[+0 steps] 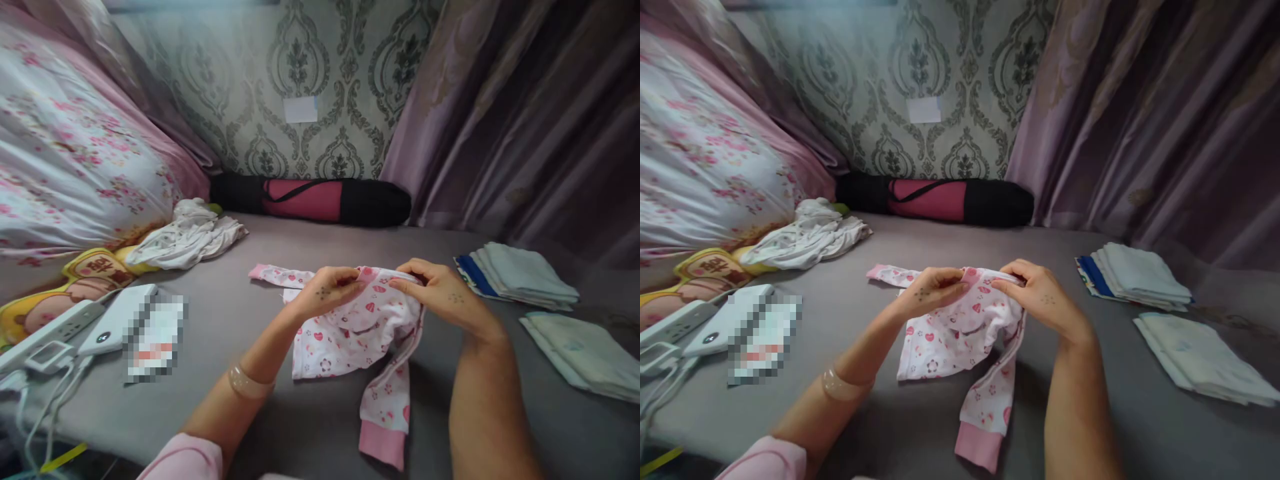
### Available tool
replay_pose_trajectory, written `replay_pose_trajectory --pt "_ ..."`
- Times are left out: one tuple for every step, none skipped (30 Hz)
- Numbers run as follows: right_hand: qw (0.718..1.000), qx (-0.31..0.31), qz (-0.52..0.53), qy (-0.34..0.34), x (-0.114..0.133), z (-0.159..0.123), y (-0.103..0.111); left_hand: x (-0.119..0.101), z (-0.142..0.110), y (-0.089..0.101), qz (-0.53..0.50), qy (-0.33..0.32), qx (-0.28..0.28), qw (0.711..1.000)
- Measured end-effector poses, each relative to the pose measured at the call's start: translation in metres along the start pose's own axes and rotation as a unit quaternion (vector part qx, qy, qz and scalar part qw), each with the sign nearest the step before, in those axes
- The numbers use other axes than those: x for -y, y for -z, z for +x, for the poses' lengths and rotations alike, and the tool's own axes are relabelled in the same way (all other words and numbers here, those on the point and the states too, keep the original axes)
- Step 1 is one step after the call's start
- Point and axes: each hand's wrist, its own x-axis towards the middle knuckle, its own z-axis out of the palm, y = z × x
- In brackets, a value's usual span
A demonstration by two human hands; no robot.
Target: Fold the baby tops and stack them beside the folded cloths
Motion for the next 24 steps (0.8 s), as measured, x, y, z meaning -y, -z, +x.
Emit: replay_pose_trajectory --pt "1.0 0.006 -0.013 -0.01 -0.004 0.0 0.001 0.003 0.002 -0.004 -0.019 0.003 -0.016 1.0" --pt "0.999 0.005 -0.029 -0.016 -0.008 0.0 0.001 0.005 0.004 -0.007 -0.031 0.003 -0.031 0.999" --pt "0.999 -0.003 -0.045 -0.016 -0.01 0.0 0.0 0.008 0.005 -0.009 -0.036 0.001 -0.044 0.998" --pt "0.998 -0.016 -0.056 -0.009 -0.01 0.001 -0.003 0.01 0.006 -0.011 -0.034 -0.002 -0.052 0.998" --pt "0.998 -0.03 -0.058 0.002 -0.01 0.003 -0.006 0.011 0.007 -0.012 -0.028 -0.006 -0.054 0.998" --pt "0.998 -0.042 -0.05 0.017 -0.009 0.005 -0.01 0.011 0.008 -0.013 -0.02 -0.011 -0.052 0.998" --pt "0.998 -0.046 -0.034 0.032 -0.007 0.007 -0.014 0.011 0.008 -0.014 -0.012 -0.014 -0.046 0.999" --pt "0.998 -0.041 -0.015 0.045 -0.005 0.009 -0.019 0.009 0.008 -0.014 -0.007 -0.017 -0.039 0.999" --pt "0.998 -0.028 0.003 0.052 -0.003 0.012 -0.023 0.008 0.008 -0.013 -0.005 -0.018 -0.033 0.999" --pt "0.998 -0.016 0.018 0.055 -0.001 0.014 -0.026 0.006 0.007 -0.012 -0.007 -0.02 -0.03 0.999" --pt "0.998 -0.006 0.028 0.052 -0.001 0.016 -0.029 0.004 0.007 -0.009 -0.014 -0.022 -0.029 0.999" --pt "0.998 0.001 0.034 0.047 0.0 0.017 -0.031 0.003 0.007 -0.006 -0.022 -0.024 -0.032 0.999" --pt "0.998 0.003 0.038 0.04 0.0 0.017 -0.031 0.003 0.007 -0.002 -0.032 -0.023 -0.043 0.998" --pt "0.999 0.002 0.041 0.034 -0.001 0.017 -0.03 0.004 0.007 0.004 -0.042 -0.019 -0.06 0.997" --pt "0.999 -0.002 0.042 0.028 -0.002 0.017 -0.029 0.007 0.007 0.01 -0.05 -0.012 -0.082 0.995" --pt "0.999 -0.003 0.042 0.024 -0.002 0.016 -0.027 0.012 0.007 0.017 -0.057 -0.001 -0.104 0.993" --pt "0.999 -0.003 0.041 0.018 -0.003 0.015 -0.024 0.017 0.006 0.025 -0.062 0.01 -0.122 0.991" --pt "0.999 -0.001 0.041 0.013 -0.003 0.014 -0.022 0.023 0.005 0.033 -0.065 0.021 -0.129 0.989" --pt "0.999 0.001 0.041 0.008 -0.004 0.013 -0.019 0.029 0.003 0.04 -0.066 0.031 -0.12 0.99" --pt "0.999 0.005 0.042 0.005 -0.005 0.012 -0.017 0.034 0.001 0.046 -0.064 0.039 -0.098 0.992" --pt "0.999 0.009 0.044 0.004 -0.006 0.011 -0.015 0.037 -0.001 0.051 -0.061 0.046 -0.068 0.995" --pt "0.999 0.012 0.047 0.004 -0.007 0.011 -0.013 0.039 -0.003 0.055 -0.055 0.052 -0.036 0.996" --pt "0.999 0.015 0.052 0.003 -0.008 0.01 -0.012 0.04 -0.004 0.057 -0.048 0.056 -0.007 0.997" --pt "0.998 0.017 0.058 0.002 -0.01 0.01 -0.01 0.041 -0.005 0.058 -0.042 0.059 0.012 0.997"
